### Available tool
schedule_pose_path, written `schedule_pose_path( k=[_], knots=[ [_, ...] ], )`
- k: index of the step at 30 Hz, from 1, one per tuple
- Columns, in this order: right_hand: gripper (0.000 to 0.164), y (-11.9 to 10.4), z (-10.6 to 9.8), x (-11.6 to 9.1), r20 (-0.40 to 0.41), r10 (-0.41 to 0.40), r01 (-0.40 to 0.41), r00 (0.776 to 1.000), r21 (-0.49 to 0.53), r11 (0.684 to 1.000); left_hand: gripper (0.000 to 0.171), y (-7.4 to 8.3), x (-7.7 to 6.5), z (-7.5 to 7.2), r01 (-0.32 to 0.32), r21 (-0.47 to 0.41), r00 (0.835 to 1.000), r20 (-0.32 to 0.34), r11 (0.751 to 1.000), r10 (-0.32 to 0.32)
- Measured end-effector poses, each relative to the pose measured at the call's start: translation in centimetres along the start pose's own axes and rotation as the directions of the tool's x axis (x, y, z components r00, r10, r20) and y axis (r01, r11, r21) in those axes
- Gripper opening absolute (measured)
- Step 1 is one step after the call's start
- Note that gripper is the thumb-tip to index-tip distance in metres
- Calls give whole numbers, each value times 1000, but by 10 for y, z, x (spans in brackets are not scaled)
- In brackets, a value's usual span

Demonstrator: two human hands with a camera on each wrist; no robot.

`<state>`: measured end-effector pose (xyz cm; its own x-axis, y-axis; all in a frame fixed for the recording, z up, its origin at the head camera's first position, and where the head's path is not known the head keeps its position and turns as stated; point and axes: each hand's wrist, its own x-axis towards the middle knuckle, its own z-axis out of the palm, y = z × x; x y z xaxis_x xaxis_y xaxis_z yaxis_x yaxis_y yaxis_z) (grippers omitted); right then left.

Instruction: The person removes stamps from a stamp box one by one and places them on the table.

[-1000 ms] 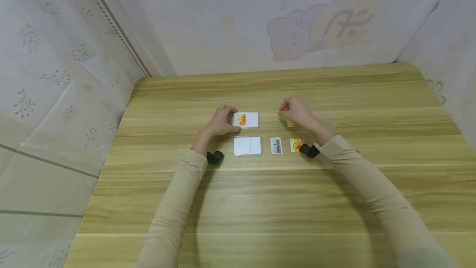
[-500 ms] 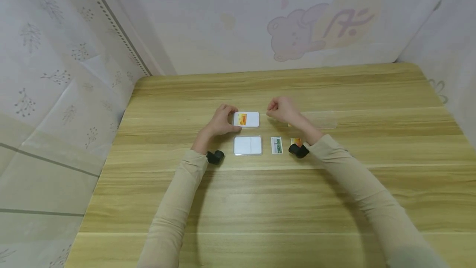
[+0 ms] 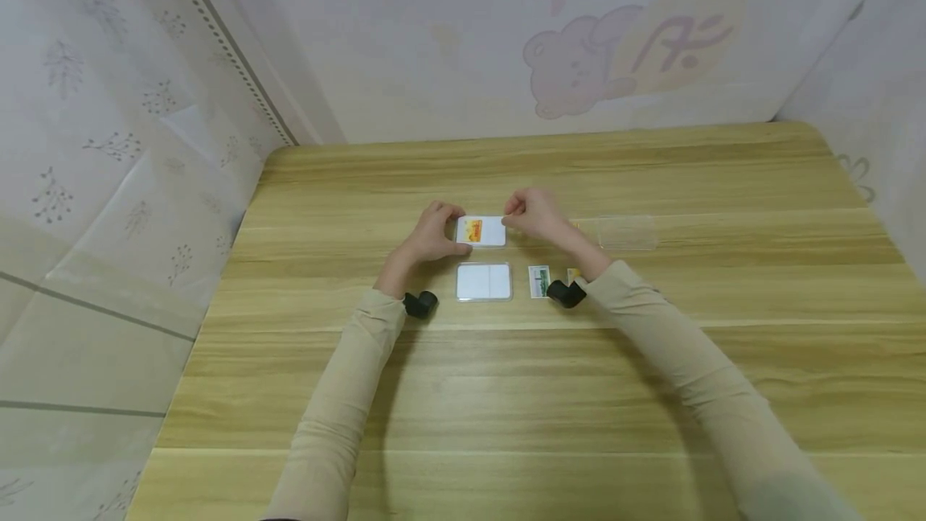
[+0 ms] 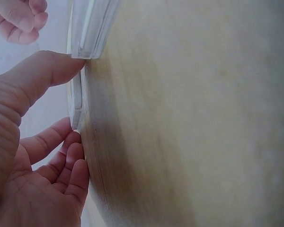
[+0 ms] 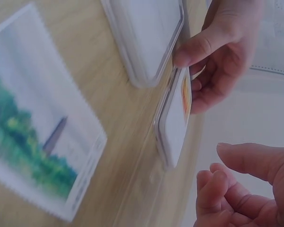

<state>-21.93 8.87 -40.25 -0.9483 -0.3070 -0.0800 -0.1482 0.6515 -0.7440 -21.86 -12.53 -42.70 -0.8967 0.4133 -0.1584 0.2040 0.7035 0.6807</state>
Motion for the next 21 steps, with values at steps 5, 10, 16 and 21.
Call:
schedule_pose_path(
  k=[5, 10, 16, 21],
  knots=[
    [14, -7, 5, 4, 19, 9, -9, 1000, 20, 1000, 62, -1, 0, -1, -5, -1, 1000, 1, 1000, 5],
    [15, -10, 12, 10, 34, 11, -12, 999, 30, 999, 62, 0, -1, -1, -8, -11, 1000, 5, 1000, 8],
    [15, -8, 22, 17, 26, -16, 16, 1000, 34, 999, 61, -1, 0, 0, -13, 6, 1000, 1, 1000, 13],
    [14, -10, 27, 21, 20, -32, 31, 999, 30, 999, 61, -2, 1, 0, -19, 1, 1000, 3, 1000, 19]
  ],
)
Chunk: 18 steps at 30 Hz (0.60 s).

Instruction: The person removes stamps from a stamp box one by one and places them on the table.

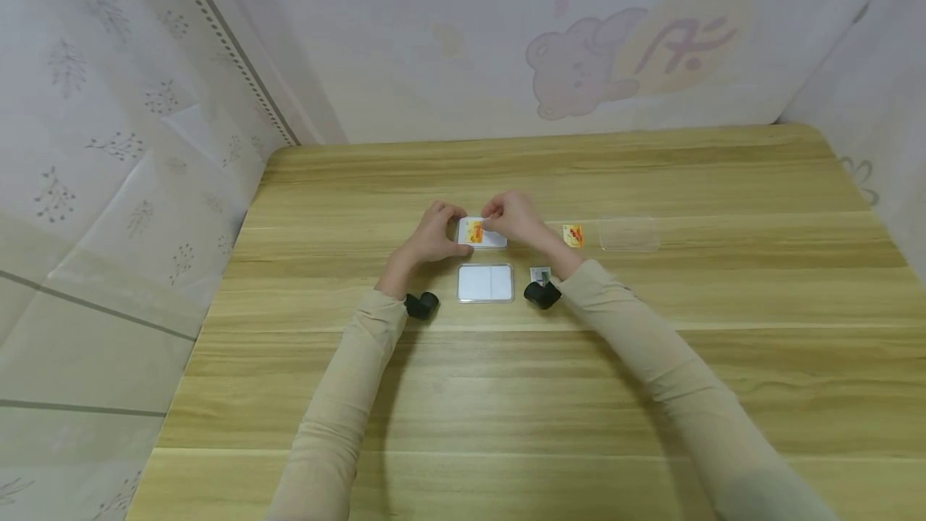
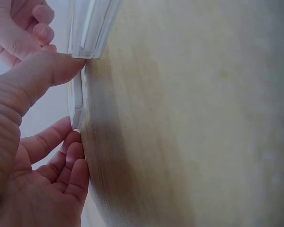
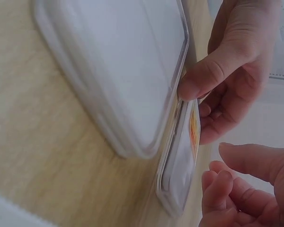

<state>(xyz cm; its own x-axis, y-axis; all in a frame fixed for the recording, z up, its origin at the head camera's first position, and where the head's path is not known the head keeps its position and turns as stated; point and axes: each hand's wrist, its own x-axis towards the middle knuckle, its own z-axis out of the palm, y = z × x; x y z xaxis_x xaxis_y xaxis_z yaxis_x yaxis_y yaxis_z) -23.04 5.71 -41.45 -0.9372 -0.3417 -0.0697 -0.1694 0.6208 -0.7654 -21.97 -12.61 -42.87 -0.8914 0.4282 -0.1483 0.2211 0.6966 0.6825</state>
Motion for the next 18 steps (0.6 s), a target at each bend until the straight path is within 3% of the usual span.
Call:
schedule_pose_path(
  k=[18],
  knots=[
    [16, -10, 13, 9, 27, 79, -75, 997, -125, 989, 61, 1, -2, -1, -14, -15, 1000, -3, 1000, 14]
  ],
)
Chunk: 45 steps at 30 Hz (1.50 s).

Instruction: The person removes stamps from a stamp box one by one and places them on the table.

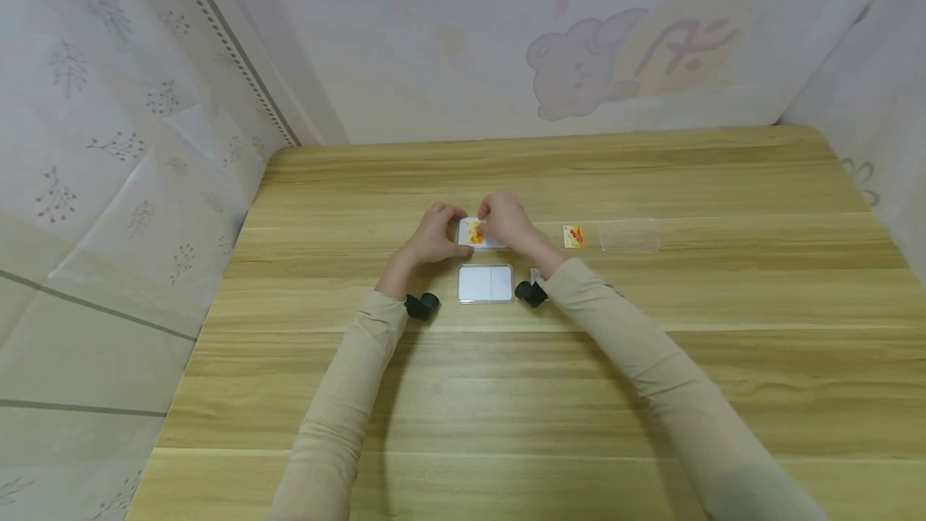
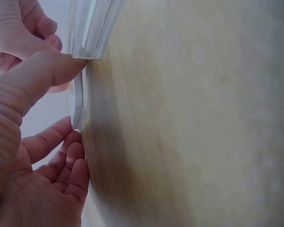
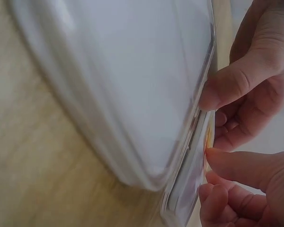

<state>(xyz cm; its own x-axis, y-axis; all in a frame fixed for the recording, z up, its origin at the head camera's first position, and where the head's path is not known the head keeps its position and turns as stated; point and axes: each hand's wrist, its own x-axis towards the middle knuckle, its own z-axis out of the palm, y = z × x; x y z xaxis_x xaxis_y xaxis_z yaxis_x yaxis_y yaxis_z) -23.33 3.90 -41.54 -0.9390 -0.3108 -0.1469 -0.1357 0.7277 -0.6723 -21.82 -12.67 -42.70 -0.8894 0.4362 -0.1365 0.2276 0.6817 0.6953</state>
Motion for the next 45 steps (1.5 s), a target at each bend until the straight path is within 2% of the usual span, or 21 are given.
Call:
schedule_pose_path(
  k=[11, 22, 29, 35, 41, 45],
  knots=[
    [8, -4, 2, 2, 12, 35, -34, 999, -60, 998, 61, -1, 0, 0, -6, 0, 1000, 0, 1000, 6],
    [9, -7, 1, 2, -2, -2, 2, 1000, -69, 998, 61, -1, 1, 0, 1, -1, 1000, -5, 1000, -1],
    [5, -4, 2, 2, -18, -4, 4, 1000, 2, 1000, 61, -2, 1, 0, -1, -1, 1000, -6, 1000, 1],
    [5, 3, 2, 1, -46, -54, 58, 998, 93, 994, 61, -1, 0, 0, 4, -4, 1000, -1, 1000, -4],
    [6, 6, 1, -1, -12, -25, 28, 1000, 278, 960, 61, 0, 0, 0, 9, -3, 1000, -2, 1000, -9],
    [10, 6, -1, -3, 3, -5, 3, 1000, 342, 940, 61, 0, 1, 0, 12, 6, 1000, -4, 1000, -12]
  ],
)
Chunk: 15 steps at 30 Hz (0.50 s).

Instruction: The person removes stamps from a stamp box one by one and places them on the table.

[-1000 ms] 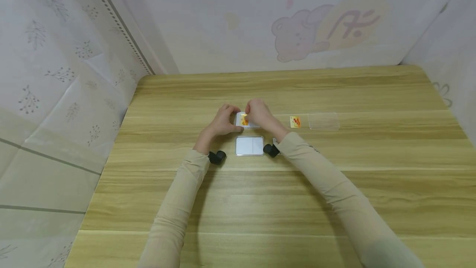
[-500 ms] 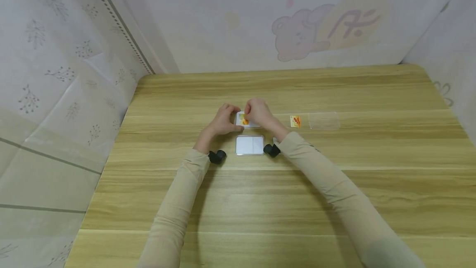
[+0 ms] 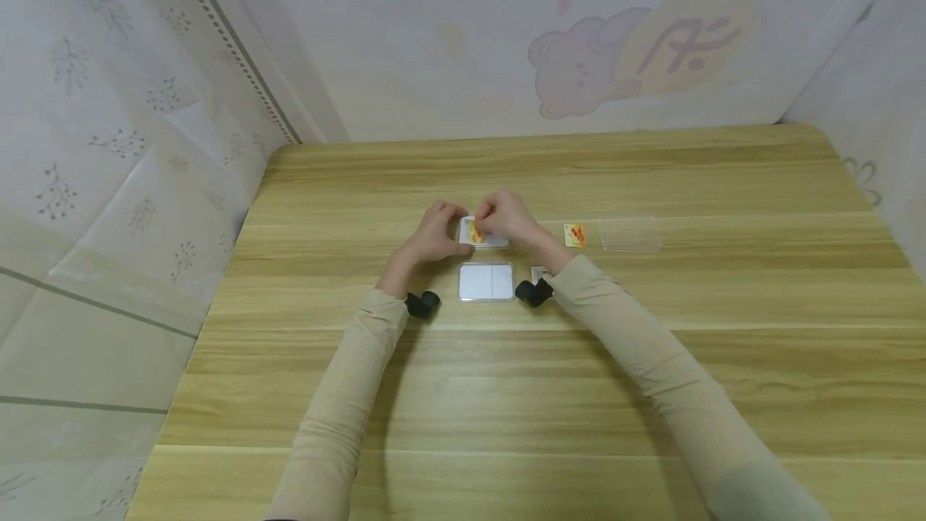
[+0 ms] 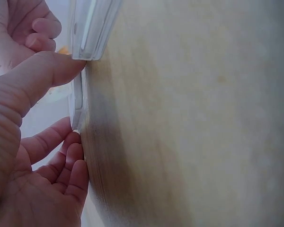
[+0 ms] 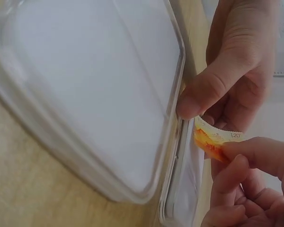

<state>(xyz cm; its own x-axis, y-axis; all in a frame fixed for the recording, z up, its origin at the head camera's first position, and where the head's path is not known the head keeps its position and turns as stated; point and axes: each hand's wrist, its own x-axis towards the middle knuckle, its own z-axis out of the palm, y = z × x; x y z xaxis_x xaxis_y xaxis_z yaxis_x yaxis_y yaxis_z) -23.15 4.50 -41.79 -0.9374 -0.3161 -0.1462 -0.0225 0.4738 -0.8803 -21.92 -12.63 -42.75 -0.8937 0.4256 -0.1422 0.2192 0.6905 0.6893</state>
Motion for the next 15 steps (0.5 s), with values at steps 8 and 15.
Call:
schedule_pose_path(
  k=[8, 15],
  knots=[
    [7, 0, -4, -4, 8, 46, -47, 999, 60, 997, 63, 1, -1, -1, -5, -2, 1000, 8, 1000, 5],
    [12, 0, -11, -8, 36, 91, -94, 995, 76, 993, 62, 1, -2, -1, -6, 0, 1000, 8, 1000, 6]
  ],
)
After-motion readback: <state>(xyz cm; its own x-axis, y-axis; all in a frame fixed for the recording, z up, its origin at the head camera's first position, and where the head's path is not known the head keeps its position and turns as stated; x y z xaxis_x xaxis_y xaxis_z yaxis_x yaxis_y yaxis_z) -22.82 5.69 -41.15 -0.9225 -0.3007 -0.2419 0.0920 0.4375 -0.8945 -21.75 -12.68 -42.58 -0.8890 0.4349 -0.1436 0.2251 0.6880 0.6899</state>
